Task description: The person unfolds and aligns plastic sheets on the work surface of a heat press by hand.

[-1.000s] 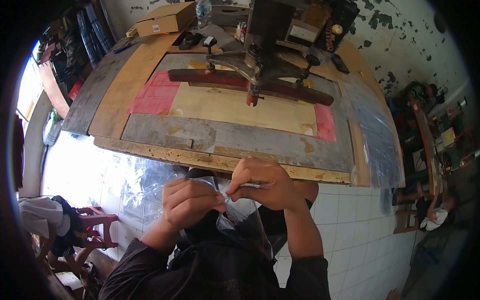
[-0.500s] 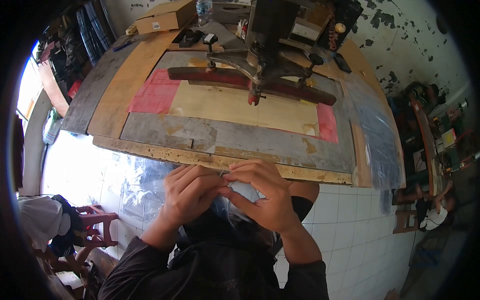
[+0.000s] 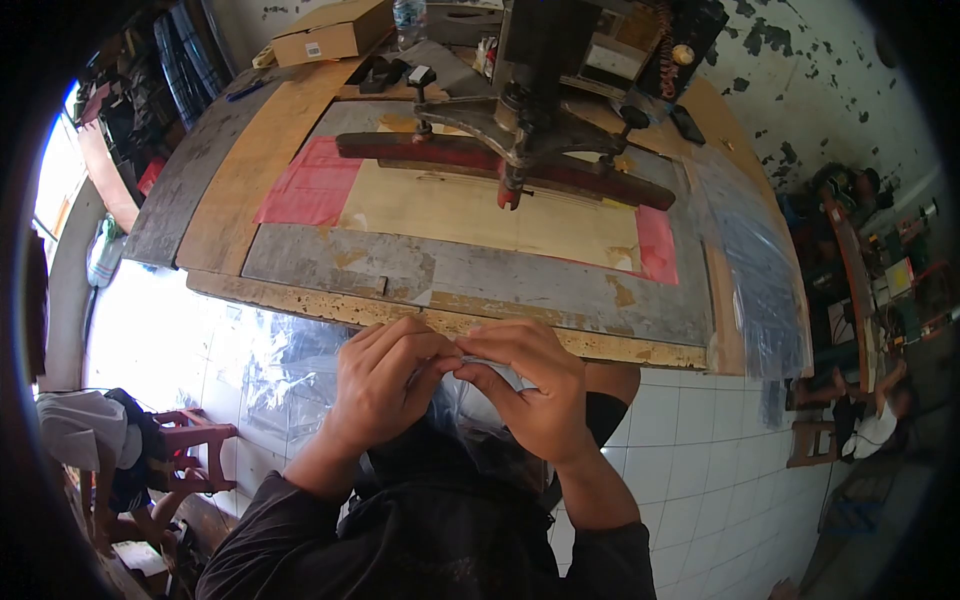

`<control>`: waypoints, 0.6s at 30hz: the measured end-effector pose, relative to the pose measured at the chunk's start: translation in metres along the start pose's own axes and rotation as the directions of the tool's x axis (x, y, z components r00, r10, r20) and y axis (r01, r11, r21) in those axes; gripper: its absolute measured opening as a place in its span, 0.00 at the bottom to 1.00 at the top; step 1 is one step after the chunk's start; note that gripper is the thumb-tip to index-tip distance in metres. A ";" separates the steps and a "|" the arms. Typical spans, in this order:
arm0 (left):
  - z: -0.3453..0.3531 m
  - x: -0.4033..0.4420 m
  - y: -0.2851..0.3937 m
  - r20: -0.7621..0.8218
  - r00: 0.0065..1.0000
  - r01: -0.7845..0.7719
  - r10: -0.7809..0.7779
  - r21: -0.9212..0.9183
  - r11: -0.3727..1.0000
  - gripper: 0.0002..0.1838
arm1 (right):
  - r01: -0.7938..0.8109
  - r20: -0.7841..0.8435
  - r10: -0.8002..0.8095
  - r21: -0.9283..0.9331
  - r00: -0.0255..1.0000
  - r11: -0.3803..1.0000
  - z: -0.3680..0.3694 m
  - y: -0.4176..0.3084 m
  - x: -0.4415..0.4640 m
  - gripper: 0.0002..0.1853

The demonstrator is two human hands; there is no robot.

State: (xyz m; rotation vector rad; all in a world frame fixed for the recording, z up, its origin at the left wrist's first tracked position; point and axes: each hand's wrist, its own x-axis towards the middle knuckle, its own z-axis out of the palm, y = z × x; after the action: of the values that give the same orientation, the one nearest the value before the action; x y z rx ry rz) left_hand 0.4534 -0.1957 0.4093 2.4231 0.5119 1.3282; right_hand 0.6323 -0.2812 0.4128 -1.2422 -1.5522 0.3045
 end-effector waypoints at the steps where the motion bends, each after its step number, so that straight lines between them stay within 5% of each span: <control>1: 0.001 0.000 0.000 0.005 1.000 0.007 -0.007 -0.017 1.000 0.13 | 0.000 0.004 0.000 0.028 1.000 1.000 -0.001 0.002 0.000 0.15; 18: 0.006 -0.007 -0.006 0.022 1.000 0.015 -0.015 -0.001 1.000 0.12 | 0.163 0.033 -0.160 -0.182 0.987 0.970 -0.001 0.001 0.001 0.15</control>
State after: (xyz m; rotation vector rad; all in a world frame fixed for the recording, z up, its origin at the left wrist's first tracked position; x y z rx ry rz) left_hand 0.4544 -0.1943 0.3983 2.4251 0.5227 1.2936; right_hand 0.6338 -0.2798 0.4128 -1.2470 -1.7164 0.0680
